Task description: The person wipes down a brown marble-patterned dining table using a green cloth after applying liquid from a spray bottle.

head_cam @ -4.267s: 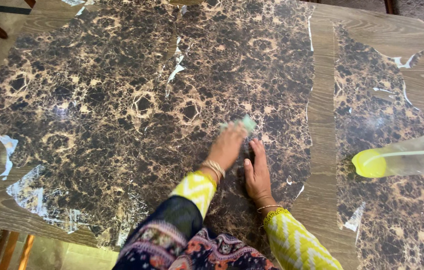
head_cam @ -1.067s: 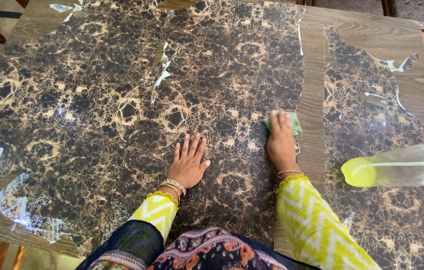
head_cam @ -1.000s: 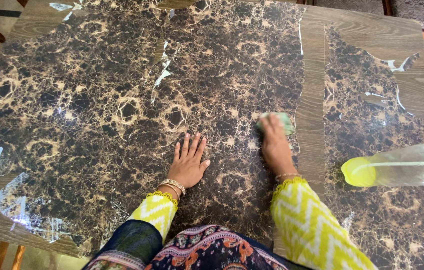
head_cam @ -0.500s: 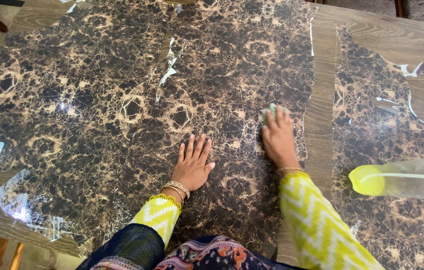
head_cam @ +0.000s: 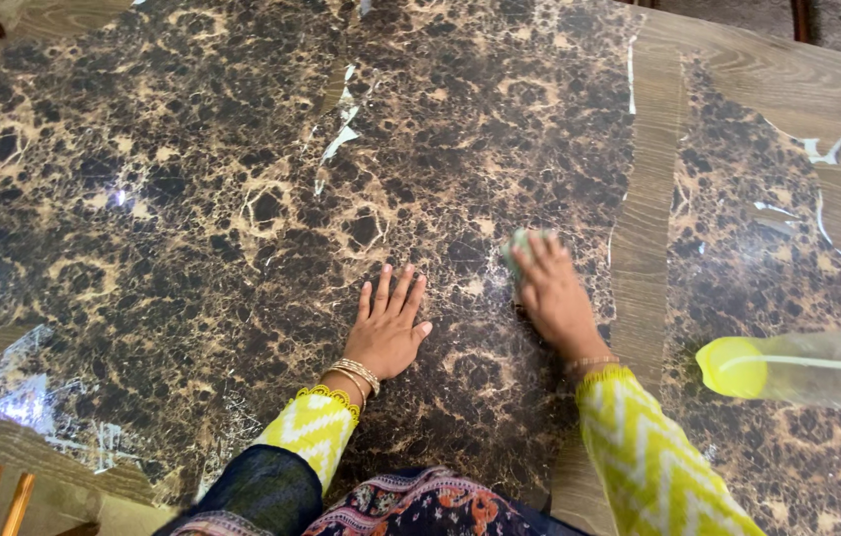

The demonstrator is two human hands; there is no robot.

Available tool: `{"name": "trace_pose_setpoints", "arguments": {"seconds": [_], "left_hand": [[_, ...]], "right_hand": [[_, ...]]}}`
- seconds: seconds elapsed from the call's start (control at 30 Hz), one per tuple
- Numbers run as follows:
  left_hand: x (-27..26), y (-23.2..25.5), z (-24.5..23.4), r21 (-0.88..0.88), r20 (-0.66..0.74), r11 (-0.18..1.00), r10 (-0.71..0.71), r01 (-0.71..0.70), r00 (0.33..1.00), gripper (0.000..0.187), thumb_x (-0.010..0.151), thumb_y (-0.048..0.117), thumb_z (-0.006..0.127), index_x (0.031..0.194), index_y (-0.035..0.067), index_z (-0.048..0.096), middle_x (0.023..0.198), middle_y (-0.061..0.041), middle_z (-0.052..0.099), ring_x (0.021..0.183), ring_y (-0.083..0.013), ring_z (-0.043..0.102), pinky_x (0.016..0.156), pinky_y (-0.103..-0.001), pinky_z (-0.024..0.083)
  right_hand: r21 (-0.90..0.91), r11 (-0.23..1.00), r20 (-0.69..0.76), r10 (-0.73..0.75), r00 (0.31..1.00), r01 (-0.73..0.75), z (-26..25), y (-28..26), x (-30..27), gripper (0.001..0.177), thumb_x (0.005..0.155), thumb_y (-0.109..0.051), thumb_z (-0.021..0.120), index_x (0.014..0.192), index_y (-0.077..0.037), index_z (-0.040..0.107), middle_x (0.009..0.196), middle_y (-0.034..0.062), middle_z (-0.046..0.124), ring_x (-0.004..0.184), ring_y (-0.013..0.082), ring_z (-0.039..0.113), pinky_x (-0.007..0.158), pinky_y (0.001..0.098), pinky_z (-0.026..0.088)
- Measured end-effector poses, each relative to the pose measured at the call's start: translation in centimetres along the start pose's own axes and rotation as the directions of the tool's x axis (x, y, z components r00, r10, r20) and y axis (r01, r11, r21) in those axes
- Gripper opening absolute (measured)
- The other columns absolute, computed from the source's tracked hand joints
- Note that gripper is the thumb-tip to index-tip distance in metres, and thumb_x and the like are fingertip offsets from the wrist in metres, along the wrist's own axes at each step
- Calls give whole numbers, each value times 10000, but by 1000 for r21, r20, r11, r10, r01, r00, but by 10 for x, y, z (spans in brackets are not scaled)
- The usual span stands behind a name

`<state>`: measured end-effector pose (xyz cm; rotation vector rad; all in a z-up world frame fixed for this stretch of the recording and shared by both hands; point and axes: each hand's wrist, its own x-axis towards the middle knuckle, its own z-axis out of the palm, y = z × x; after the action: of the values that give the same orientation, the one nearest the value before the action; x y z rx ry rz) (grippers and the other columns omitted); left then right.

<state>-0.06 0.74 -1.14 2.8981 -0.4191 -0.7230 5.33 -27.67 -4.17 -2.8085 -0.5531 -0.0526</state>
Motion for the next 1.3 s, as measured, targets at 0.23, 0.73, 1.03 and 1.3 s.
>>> {"name": "trace_pose_setpoints", "arguments": {"seconds": [0.23,0.73,1.03,1.3], "left_hand": [[-2,1,-1,-23,-8,1000,1,-1,1000,693,1026,493,217,1600,186,-19,1674,-30,-133,1512,-282,-193,1215,-499,-90],[-2,1,-6,-37,44,999,6,-4,999,695,1025,480,212,1597,182,-46,1672,-38,-173,1508,-294,-217,1213,-504,-96],[-5,2,-10,-33,35,999,0,1,999,683,1041,490,220,1595,169,-16,1679,-43,-171,1518,-283,-213,1221,-507,-98],[0,-1,-6,-42,18,999,16,-15,1000,700,1034,483,229,1605,178,-36,1672,-39,-170,1511,-293,-209,1216,-502,-97]], "right_hand": [[-233,964,-151,90,984,-124,25,-39,81,515,997,-262,350,1479,-127,472,1576,109,307,1483,359,153,1190,519,131],[-8,991,-343,123,931,-133,15,-26,75,358,866,2,671,1180,-155,742,1281,142,665,1133,290,624,989,377,523],[4,988,-266,-146,953,153,36,-109,77,403,918,26,586,1269,-144,689,1308,101,660,1219,246,591,1128,356,481],[-200,980,-191,-19,981,-20,18,-61,9,428,920,2,596,1319,-141,656,1383,97,620,1211,317,560,1046,445,464]]}}
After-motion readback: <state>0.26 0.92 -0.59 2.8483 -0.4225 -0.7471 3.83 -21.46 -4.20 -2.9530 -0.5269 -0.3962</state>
